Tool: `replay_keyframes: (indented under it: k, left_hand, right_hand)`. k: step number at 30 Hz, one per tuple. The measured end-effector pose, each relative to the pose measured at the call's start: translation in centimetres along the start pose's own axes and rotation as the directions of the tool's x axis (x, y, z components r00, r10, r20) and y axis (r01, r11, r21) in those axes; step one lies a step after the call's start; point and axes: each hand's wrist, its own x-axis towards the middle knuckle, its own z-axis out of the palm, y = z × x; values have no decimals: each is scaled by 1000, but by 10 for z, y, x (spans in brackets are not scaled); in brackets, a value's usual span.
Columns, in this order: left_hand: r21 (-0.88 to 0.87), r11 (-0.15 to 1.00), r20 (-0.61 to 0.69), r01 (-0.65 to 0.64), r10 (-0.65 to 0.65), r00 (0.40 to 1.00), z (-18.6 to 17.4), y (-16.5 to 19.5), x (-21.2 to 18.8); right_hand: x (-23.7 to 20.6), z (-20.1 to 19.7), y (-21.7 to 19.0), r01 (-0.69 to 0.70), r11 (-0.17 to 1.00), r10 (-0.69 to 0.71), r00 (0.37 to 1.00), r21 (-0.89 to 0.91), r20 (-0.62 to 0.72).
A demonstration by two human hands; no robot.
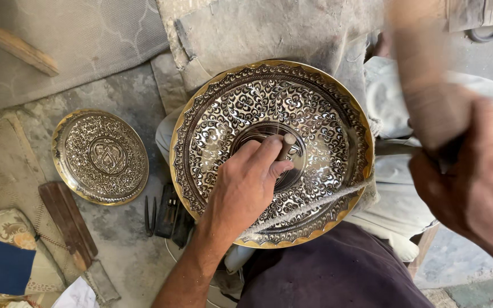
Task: The person sits on the floor with an ornate brass tray on their lap and hammers a punch against the tray's central medallion, repositioning the punch by hand between strikes to shape the raised design. A second finished tray rests on the floor beside them.
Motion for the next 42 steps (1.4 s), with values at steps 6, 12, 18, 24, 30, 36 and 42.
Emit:
replay_keyframes:
  k: [6, 12, 18, 24, 30, 36, 42]
  left_hand:
    - [-33, 999, -4, -15, 15, 1000, 0, -3, -4]
    - [-17, 1000, -9, -20, 20, 1000, -3, -5, -5]
    - [-5, 1000, 32, 18, -18, 999, -1, -9, -7]
    - [1, 999, 20, -34, 34, 999, -3, -7, -6]
    - [-23, 1000, 11, 3, -3, 1000, -3, -6, -9]
    - [-28, 1000, 40, -11, 13, 999, -2, -7, -8]
    - [-13, 1000, 56, 20, -20, 998, -1, -8, -7]
  right_hand:
    - [-4, 8, 1, -94, 996, 94, 994, -9, 48]
    - [-8, 12, 6, 218, 950, -236, 970, -222, -57]
    - [-5, 10, -2, 270, 833, -302, 953, -482, 12]
    - [-8, 13, -8, 220, 932, -233, 973, -288, -9]
    - [-14, 22, 3, -74, 972, 72, 997, -222, -18]
    - [-22, 22, 10, 51, 994, -57, 997, -97, -55]
    - [-19, 21, 5, -70, 998, 70, 998, -3, -1]
